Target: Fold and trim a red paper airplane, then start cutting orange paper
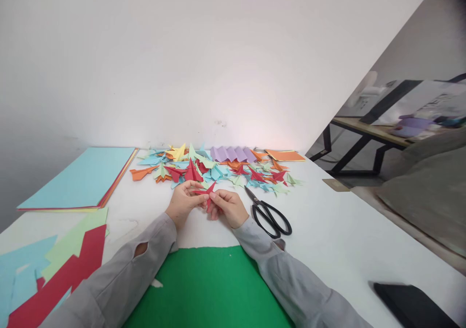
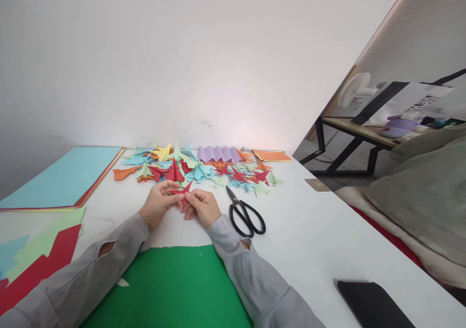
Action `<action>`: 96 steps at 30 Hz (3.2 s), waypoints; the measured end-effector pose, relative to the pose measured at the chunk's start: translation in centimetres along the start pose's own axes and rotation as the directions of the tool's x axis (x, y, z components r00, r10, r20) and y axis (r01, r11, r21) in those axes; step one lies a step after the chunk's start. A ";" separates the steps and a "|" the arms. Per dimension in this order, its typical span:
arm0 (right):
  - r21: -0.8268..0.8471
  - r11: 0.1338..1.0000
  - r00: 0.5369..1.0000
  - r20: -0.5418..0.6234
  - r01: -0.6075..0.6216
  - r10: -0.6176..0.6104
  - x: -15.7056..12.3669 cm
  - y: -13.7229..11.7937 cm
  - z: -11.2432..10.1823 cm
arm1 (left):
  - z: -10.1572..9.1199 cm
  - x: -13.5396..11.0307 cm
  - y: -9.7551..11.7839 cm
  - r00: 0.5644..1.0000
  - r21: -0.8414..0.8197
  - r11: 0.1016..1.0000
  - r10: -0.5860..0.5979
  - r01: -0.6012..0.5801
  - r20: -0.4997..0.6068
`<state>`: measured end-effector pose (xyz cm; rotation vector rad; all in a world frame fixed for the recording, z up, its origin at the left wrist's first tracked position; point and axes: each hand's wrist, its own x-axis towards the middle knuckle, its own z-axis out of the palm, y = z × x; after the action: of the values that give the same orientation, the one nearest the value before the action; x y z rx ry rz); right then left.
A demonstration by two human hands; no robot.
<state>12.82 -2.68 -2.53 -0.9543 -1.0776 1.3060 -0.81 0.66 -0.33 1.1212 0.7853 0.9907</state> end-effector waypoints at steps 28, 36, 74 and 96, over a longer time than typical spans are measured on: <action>0.030 0.997 0.997 0.004 -0.075 0.075 0.1 -0.4 -0.1 | -0.1 0.3 -0.5 0.991 -0.070 0.998 0.018 -0.009 0.134; -0.015 0.998 0.998 0.018 -0.057 0.057 0.2 -0.2 -0.1 | -0.3 0.4 -0.9 0.996 -0.059 0.998 0.004 0.002 0.091; -0.032 0.999 0.999 0.009 -0.033 0.033 0.2 -0.2 -0.2 | 0.0 0.5 -0.6 0.996 -0.102 0.992 -0.070 0.076 0.060; -0.044 0.999 1.000 0.006 -0.031 0.031 0.2 -0.2 -0.2 | 0.1 0.5 -0.9 0.996 0.062 0.997 -0.042 0.037 0.083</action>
<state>13.08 -2.46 -2.40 -1.0030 -1.1043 1.3162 -0.36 0.94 -1.20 1.1875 0.7704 0.8863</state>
